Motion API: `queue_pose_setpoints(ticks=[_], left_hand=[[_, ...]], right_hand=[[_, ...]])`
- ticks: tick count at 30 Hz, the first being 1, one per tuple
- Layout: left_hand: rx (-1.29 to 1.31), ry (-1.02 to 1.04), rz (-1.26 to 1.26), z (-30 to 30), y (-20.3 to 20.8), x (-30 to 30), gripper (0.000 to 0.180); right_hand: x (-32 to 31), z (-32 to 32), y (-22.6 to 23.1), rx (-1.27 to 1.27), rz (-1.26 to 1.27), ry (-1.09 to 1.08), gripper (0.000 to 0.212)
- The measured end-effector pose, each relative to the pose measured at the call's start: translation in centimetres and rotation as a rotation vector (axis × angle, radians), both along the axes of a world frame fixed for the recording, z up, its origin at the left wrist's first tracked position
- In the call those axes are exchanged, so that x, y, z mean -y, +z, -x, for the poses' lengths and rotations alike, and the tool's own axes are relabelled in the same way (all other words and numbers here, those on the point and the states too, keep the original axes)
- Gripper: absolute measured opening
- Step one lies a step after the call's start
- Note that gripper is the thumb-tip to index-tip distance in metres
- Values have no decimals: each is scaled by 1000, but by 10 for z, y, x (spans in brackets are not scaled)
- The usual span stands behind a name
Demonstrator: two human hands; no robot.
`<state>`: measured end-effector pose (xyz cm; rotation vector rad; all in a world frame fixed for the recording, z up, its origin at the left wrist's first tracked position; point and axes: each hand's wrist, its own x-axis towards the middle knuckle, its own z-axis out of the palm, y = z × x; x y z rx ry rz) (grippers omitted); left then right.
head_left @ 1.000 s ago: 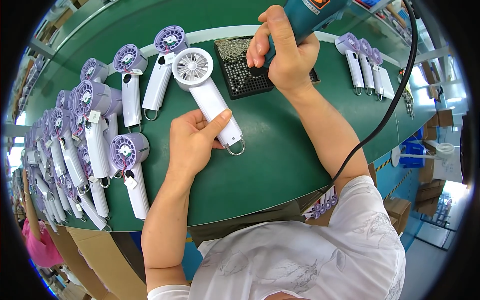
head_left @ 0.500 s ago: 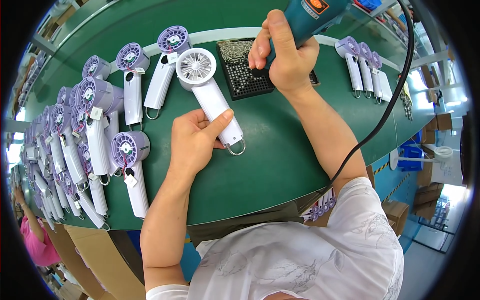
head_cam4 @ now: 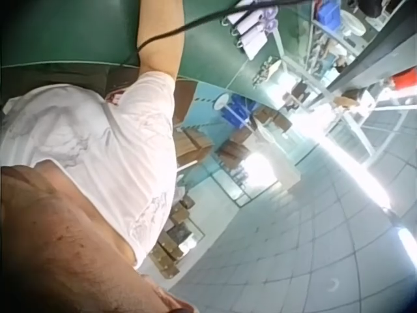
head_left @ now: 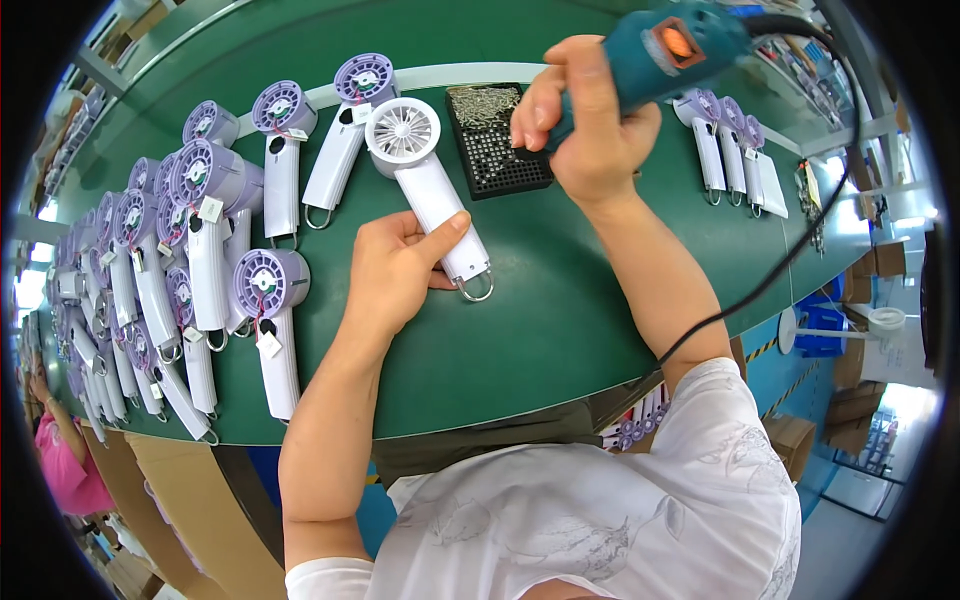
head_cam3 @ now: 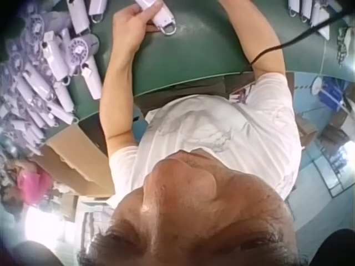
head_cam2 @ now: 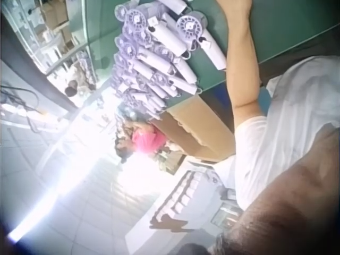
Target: The person assembles handheld fans by fitting plastic casing pieces together, driving screws with an electric screwdriver, and placing the assembled fans into a cardboard box.
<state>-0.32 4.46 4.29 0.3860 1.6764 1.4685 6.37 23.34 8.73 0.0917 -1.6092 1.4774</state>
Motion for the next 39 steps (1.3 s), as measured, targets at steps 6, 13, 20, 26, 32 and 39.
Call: queue_pose_setpoints(ticks=[6,13,20,26,32,39], left_hand=[[7,-16,-4,3,-2,-1,40],[11,1,-33,5,0,3,40],[36,-4,-57,4,-1,2,42],[34,-2,-55,1,1,1,42],[44,8,-73,2,-2,1,40],[-23,38,-37,5,-12,1,36]], right_hand=[[13,-27,23,-76,171,401,51],[51,-44,28,28,150,472,60],[58,-47,29,127,120,454,59],[59,-48,25,164,117,478,58],[64,-47,22,220,107,451,54],[65,-36,18,266,98,527,50]])
